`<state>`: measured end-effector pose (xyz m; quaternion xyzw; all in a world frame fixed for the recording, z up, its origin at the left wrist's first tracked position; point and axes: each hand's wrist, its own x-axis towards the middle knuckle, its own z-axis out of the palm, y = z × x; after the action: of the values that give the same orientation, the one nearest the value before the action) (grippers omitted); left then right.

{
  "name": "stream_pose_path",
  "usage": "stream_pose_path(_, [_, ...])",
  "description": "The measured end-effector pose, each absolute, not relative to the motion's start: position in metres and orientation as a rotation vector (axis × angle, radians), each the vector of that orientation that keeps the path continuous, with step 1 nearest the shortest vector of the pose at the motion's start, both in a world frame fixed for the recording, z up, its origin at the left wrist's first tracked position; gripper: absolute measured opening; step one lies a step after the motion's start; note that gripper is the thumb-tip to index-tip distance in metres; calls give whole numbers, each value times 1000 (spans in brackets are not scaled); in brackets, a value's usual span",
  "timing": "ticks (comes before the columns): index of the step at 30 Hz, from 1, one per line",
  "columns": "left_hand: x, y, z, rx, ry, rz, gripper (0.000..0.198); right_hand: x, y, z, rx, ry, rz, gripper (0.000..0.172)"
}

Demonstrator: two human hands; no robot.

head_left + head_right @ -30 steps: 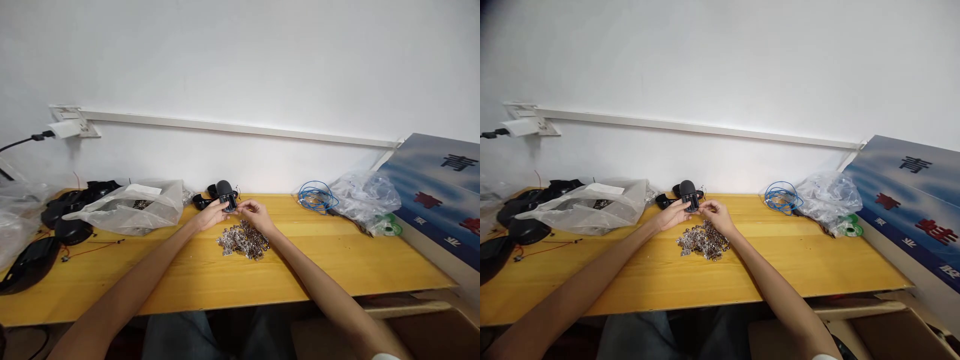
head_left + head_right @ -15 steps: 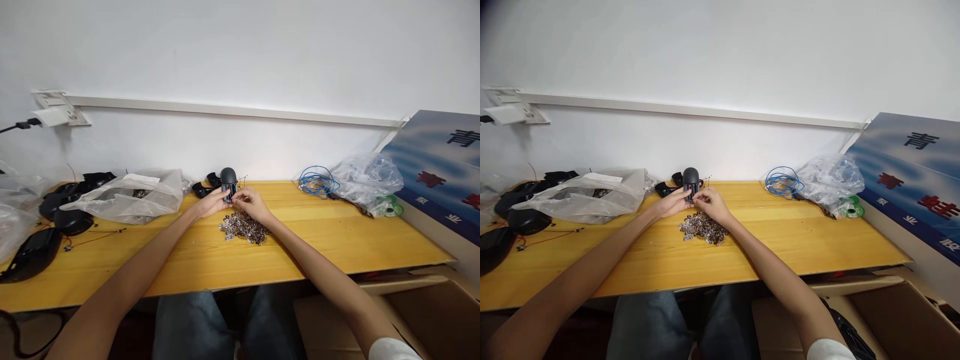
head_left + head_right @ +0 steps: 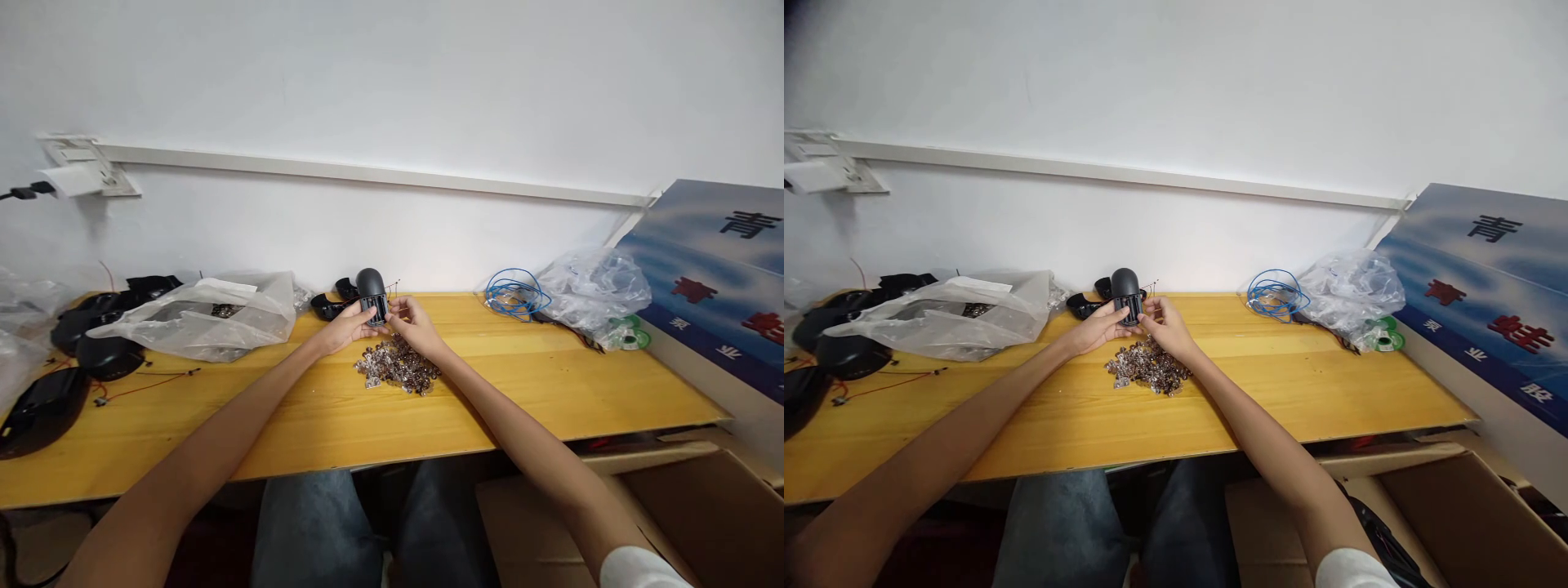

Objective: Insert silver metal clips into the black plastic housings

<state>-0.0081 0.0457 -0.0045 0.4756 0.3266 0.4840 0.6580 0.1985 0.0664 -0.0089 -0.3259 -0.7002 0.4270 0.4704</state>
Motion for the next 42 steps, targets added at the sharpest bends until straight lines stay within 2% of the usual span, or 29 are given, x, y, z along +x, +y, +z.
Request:
stream_pose_path(4, [-6, 44, -7, 1185, 785, 1097, 52, 198, 64, -7, -817, -1758, 1170, 42])
stream_pose_path(10, [-3, 37, -4, 1406, 989, 1146, 53, 197, 61, -5, -836, -1907, 1012, 34])
stream_pose_path(17, [1, 24, 0, 1632, 1013, 1259, 27, 200, 64, -9, -913, -1854, 931, 30])
stream_pose_path(24, [3, 21, 1, 1600, 952, 1199, 44, 196, 60, -9, -933, -1815, 1000, 34])
stream_pose_path(30, [2, 23, 2, 1564, 935, 1208, 42, 204, 54, 3, -1026, -2071, 675, 31])
stream_pose_path(35, [2, 25, -1, 1528, 923, 1205, 46, 220, 58, 9, -971, -2358, 270, 11])
stream_pose_path(42, [3, 26, -3, 1542, 930, 1241, 44, 217, 55, 7, -984, -2363, 172, 6])
